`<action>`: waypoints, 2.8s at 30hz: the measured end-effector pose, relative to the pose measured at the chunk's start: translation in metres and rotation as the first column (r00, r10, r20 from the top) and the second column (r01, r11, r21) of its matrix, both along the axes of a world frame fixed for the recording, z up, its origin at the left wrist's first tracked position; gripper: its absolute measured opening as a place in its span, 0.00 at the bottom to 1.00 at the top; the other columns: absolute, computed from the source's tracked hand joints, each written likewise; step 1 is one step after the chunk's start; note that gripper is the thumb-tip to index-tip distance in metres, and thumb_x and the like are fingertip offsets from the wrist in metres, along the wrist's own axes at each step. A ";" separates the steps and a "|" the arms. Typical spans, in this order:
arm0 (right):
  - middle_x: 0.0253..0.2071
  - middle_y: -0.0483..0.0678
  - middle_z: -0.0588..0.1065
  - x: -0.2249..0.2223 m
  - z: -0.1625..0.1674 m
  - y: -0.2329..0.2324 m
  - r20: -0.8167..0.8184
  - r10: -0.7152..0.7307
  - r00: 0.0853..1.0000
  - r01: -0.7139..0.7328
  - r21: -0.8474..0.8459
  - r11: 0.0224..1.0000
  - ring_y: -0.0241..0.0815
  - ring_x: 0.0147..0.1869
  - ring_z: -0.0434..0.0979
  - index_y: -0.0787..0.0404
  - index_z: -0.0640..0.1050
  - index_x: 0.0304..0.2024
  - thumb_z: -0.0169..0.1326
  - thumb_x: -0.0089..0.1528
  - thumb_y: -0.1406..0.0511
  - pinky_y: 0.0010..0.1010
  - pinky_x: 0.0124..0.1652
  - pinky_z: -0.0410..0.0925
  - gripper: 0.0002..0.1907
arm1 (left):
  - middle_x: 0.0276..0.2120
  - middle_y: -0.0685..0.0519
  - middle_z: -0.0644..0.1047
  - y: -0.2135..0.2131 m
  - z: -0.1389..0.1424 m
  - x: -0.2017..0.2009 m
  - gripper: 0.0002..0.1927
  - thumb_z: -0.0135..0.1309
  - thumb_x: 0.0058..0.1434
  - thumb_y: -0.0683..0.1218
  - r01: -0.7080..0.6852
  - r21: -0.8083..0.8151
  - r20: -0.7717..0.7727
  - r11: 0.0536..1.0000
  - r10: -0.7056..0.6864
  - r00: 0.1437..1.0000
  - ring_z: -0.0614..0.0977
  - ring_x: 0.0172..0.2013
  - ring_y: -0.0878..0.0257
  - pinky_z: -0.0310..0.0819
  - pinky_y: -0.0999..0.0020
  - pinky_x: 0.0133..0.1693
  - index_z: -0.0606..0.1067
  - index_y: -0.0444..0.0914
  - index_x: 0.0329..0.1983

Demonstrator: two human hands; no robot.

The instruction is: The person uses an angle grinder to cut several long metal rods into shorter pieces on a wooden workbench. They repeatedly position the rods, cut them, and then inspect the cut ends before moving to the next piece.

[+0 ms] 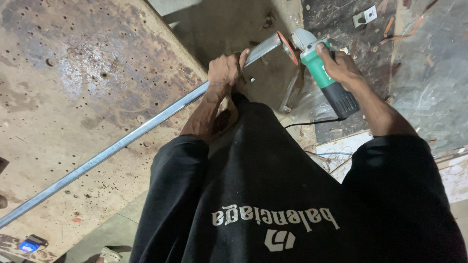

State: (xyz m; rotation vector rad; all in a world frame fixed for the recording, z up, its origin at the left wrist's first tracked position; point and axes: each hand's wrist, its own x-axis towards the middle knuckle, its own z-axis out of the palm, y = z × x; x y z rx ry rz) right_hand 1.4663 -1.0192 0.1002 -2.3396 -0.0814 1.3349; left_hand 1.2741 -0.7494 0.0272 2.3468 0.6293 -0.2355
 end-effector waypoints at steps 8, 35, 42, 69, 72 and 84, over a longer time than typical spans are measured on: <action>0.29 0.55 0.78 0.003 0.008 0.008 -0.049 -0.041 0.998 0.047 0.116 0.992 0.45 0.30 0.82 0.70 0.78 0.40 0.41 0.70 0.40 0.37 0.31 0.77 0.38 | 0.21 0.41 0.79 -0.004 -0.010 -0.003 0.28 0.40 0.72 0.64 0.007 0.152 0.144 0.988 -0.029 0.989 0.83 0.24 0.42 0.77 0.49 0.28 0.83 0.41 0.37; 0.28 0.55 0.76 0.007 -0.043 -0.033 -0.001 0.077 0.997 -0.077 0.041 0.996 0.46 0.28 0.80 0.68 0.78 0.41 0.37 0.70 0.37 0.43 0.30 0.75 0.41 | 0.23 0.40 0.80 -0.003 -0.006 0.002 0.29 0.42 0.71 0.66 -0.023 0.101 0.061 0.995 0.017 0.998 0.83 0.27 0.42 0.78 0.47 0.32 0.82 0.41 0.33; 0.38 0.59 0.77 -0.018 -0.077 -0.073 0.071 0.019 0.997 -0.010 -0.130 0.992 0.47 0.39 0.80 0.70 0.78 0.47 0.39 0.69 0.32 0.44 0.37 0.74 0.46 | 0.20 0.40 0.77 0.004 -0.001 -0.003 0.22 0.46 0.71 0.60 0.020 0.288 0.238 0.957 -0.091 0.967 0.79 0.21 0.40 0.72 0.46 0.25 0.83 0.41 0.39; 0.33 0.51 0.74 -0.077 0.043 -0.120 -0.596 -0.608 0.525 0.829 0.519 0.208 0.50 0.34 0.77 0.63 0.72 0.49 0.30 0.60 0.24 0.44 0.35 0.73 0.52 | 0.57 0.42 0.70 -0.023 0.023 -0.144 0.30 0.49 0.62 0.40 -0.078 0.339 0.347 0.938 -0.048 0.937 0.70 0.56 0.44 0.62 0.44 0.58 0.70 0.43 0.70; 0.32 0.50 0.73 -0.081 0.058 -0.081 -0.567 -0.592 0.573 0.790 0.575 0.214 0.50 0.32 0.76 0.61 0.73 0.48 0.32 0.58 0.24 0.44 0.34 0.73 0.51 | 0.47 0.43 0.77 -0.020 0.047 -0.162 0.13 0.50 0.69 0.45 -0.301 -0.140 0.284 0.943 0.330 0.900 0.76 0.48 0.45 0.69 0.49 0.52 0.76 0.40 0.54; 0.31 0.50 0.73 -0.188 0.043 0.095 -0.645 -0.306 0.700 0.714 0.652 0.256 0.48 0.34 0.76 0.63 0.74 0.46 0.37 0.59 0.27 0.41 0.34 0.74 0.48 | 0.34 0.50 0.74 -0.083 0.108 -0.221 0.21 0.52 0.67 0.61 0.093 0.314 0.703 0.945 -0.297 0.647 0.79 0.28 0.52 0.74 0.55 0.28 0.69 0.41 0.49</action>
